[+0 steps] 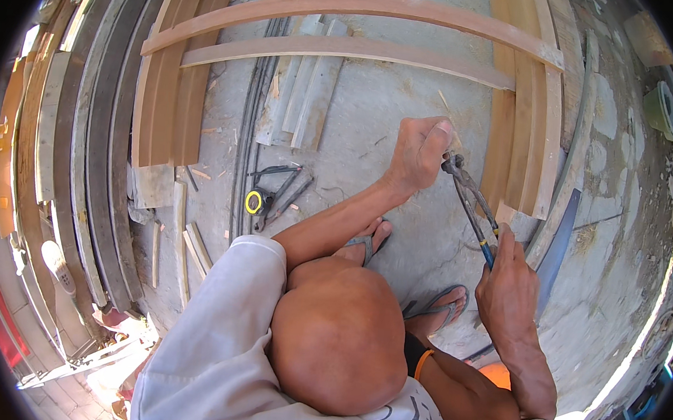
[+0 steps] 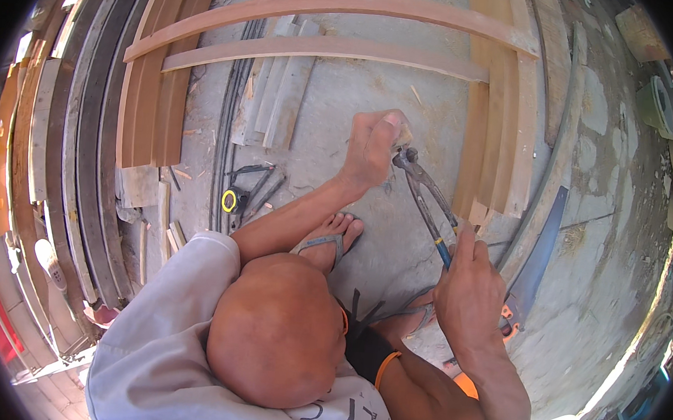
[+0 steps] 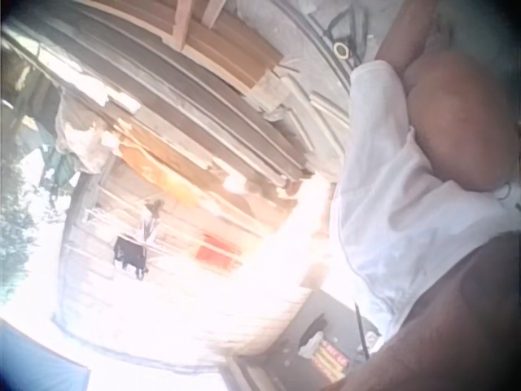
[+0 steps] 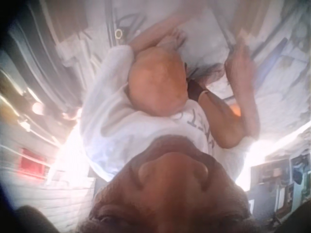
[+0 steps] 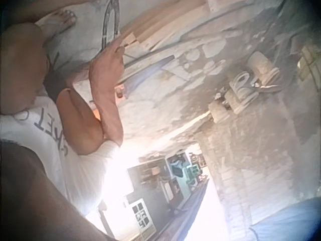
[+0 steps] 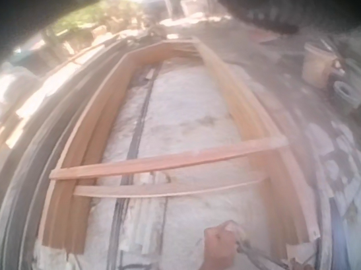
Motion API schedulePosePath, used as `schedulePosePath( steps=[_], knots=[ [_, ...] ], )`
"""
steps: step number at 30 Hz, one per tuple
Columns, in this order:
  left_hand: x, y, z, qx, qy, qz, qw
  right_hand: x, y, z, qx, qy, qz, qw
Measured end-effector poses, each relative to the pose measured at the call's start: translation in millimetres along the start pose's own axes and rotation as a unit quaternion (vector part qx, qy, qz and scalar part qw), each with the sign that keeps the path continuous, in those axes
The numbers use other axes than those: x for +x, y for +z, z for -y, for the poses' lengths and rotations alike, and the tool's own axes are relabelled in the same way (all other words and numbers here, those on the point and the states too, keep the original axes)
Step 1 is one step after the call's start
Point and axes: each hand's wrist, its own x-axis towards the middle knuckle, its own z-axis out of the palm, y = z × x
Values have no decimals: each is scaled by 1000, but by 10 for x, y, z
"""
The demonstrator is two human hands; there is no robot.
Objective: The person sits on a concrete floor and assembles a rectangular wooden frame. They use pliers to remove nails from a piece of wood, then measure and mark a small wooden strip with a tape measure and pencil. The person positions the wooden frame on the ground and continues to measure and mark components.
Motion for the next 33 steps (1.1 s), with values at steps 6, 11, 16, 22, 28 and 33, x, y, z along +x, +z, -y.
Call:
schedulePosePath(
  steps=[6, 11, 16, 22, 28, 33],
  knots=[
    [-47, 51, 11, 19, -3, 44, 999, 16, 18, -251, 679, 288, 337, 585],
    [-47, -9, 27, 33, 21, 31, 999, -86, 118, -215, 545, 226, 284, 756],
    [-43, 69, 75, 31, 7, 23, 999, -124, 101, 13, -25, 53, 3, 998],
    [-25, 66, 97, 82, -14, 50, 995, -87, 27, -381, 699, 270, 346, 564],
    [69, -62, 67, 93, -36, 74, 992, 24, 40, -327, 666, 201, 353, 626],
    [94, -229, 112, 76, -30, 116, 990, 159, -144, -259, 539, 164, 359, 744]
  ],
)
